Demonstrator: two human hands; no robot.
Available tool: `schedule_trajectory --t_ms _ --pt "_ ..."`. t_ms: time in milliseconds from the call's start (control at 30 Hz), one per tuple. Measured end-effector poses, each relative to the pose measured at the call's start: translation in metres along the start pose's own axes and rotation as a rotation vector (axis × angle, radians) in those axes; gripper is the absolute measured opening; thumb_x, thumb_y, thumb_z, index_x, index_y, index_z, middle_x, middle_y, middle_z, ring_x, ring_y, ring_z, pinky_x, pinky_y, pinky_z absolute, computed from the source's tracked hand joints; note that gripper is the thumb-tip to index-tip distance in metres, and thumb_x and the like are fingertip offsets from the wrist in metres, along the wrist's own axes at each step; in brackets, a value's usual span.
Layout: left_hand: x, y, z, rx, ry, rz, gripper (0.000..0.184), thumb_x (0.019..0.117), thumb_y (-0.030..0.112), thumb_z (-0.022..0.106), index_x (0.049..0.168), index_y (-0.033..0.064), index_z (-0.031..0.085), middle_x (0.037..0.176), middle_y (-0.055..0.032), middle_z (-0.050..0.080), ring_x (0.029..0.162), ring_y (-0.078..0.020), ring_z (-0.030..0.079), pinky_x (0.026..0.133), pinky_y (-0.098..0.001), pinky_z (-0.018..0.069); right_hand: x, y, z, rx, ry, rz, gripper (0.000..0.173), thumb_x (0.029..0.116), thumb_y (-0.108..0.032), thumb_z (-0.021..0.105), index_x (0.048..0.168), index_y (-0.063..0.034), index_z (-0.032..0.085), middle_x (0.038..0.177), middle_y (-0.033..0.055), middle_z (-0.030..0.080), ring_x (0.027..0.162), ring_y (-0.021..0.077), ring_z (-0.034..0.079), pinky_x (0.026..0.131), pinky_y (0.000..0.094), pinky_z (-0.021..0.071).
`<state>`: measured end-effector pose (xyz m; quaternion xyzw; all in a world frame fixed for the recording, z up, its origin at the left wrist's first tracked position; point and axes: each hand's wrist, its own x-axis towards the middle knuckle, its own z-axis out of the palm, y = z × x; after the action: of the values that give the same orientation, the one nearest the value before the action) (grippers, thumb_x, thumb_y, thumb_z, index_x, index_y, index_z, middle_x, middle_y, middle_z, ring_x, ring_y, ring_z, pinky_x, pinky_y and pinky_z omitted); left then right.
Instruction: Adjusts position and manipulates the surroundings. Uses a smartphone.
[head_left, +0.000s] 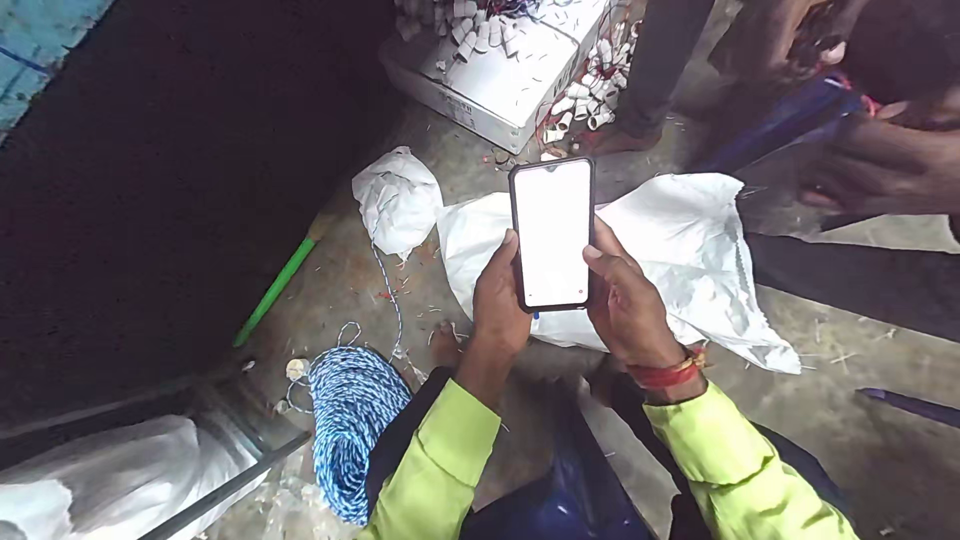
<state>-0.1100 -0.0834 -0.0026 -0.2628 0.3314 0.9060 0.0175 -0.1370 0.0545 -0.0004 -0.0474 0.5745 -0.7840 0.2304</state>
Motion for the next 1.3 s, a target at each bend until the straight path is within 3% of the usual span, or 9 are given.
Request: schedule_trajectory --t_ms 267,467,567,833,933,1033,1100,1200,1300 --pt "0.0 -0.001 -0.004 -0.006 -0.057 -0.004 0.041 0.1091 0.045 0.041 0.131 0.0169 0.061 0.117 -0.0043 0.071 0.107 -0.0165 0.07 0.092 -0.0402 0.0593 -0.001 -0.001 0.0 -0.014 -0.007 -0.016 0.052 0.1088 -0.03 0.03 0.16 -0.0245 0.034 0.146 0.002 0.057 0.125 0.0154 0.061 0.101 0.0388 0.0551" --pt "0.0 0.0 -0.003 0.01 -0.064 -0.006 0.041 0.1086 0.046 0.041 0.131 0.0179 0.061 0.117 -0.0035 0.071 0.108 -0.0157 0.07 0.092 -0.0393 0.0593 -0.001 -0.002 0.001 -0.013 0.003 -0.01 0.06 0.1086 -0.056 0.03 0.16 -0.0251 0.034 0.147 0.0009 0.057 0.128 0.016 0.06 0.103 0.0402 0.0545" --pt "-0.004 0.002 -0.004 0.072 -0.08 -0.002 0.043 0.1079 0.05 0.041 0.131 0.0212 0.061 0.118 -0.0001 0.071 0.108 -0.0128 0.069 0.092 -0.0376 0.0592 -0.003 -0.003 0.002 -0.021 -0.015 -0.021 0.062 0.1086 -0.057 0.027 0.161 -0.0235 0.033 0.147 0.0006 0.057 0.127 0.0144 0.06 0.102 0.0384 0.0552" --pt "-0.016 0.005 -0.009 0.16 -0.106 -0.029 0.048 0.1076 0.055 0.036 0.138 0.0264 0.058 0.125 0.0014 0.069 0.112 -0.0139 0.067 0.094 -0.0393 0.0579 -0.007 -0.006 0.001 0.004 -0.035 -0.015 0.052 0.1117 -0.041 0.027 0.16 -0.0237 0.033 0.146 0.0006 0.057 0.126 0.0134 0.06 0.102 0.0371 0.0552" --pt "-0.016 0.005 -0.011 0.144 -0.13 -0.029 0.048 0.1083 0.054 0.034 0.138 0.0257 0.057 0.125 0.0013 0.068 0.113 -0.0138 0.067 0.095 -0.0389 0.0572 -0.007 -0.006 0.0 -0.036 -0.05 -0.01 0.053 0.1082 -0.023 0.03 0.161 -0.0225 0.03 0.143 0.0021 0.057 0.12 0.0135 0.063 0.094 0.0357 0.0583" --pt "-0.009 0.004 -0.008 0.126 -0.107 -0.008 0.045 0.1094 0.051 0.033 0.133 0.0236 0.059 0.117 0.0023 0.071 0.106 -0.0108 0.069 0.09 -0.0352 0.0592 -0.006 -0.007 -0.004 -0.103 -0.124 -0.024 0.078 0.0935 0.005 0.049 0.163 -0.0187 0.022 0.143 0.0071 0.056 0.115 0.0173 0.066 0.089 0.0346 0.0615" --pt "-0.01 0.005 -0.011 0.143 -0.111 -0.001 0.045 0.1094 0.051 0.033 0.133 0.024 0.059 0.118 0.0022 0.07 0.107 -0.0113 0.069 0.09 -0.0355 0.0591 -0.004 -0.01 -0.006 -0.151 -0.192 -0.019 0.099 0.0824 0.016 0.058 0.164 -0.0169 0.012 0.144 0.0094 0.054 0.117 0.0195 0.066 0.091 0.0348 0.0618" --pt "-0.024 0.008 -0.017 0.2 -0.168 -0.003 0.048 0.1092 0.054 0.031 0.139 0.0257 0.056 0.126 0.0013 0.067 0.112 -0.014 0.066 0.094 -0.0377 0.0574 0.0 -0.008 -0.008 -0.164 -0.225 0.005 0.116 0.0743 0.021 0.066 0.164 -0.0168 0.004 0.148 0.0109 0.051 0.122 0.0213 0.065 0.095 0.0356 0.0611" --pt "-0.028 0.007 -0.019 0.226 -0.174 0.004 0.049 0.1091 0.054 0.031 0.141 0.0258 0.055 0.127 0.0009 0.067 0.114 -0.0152 0.066 0.094 -0.0385 0.0573 0.0 -0.005 -0.008 -0.215 -0.193 0.01 0.12 0.0713 0.02 0.07 0.164 -0.0174 0.003 0.149 0.0102 0.05 0.121 0.0204 0.065 0.094 0.0356 0.0619"
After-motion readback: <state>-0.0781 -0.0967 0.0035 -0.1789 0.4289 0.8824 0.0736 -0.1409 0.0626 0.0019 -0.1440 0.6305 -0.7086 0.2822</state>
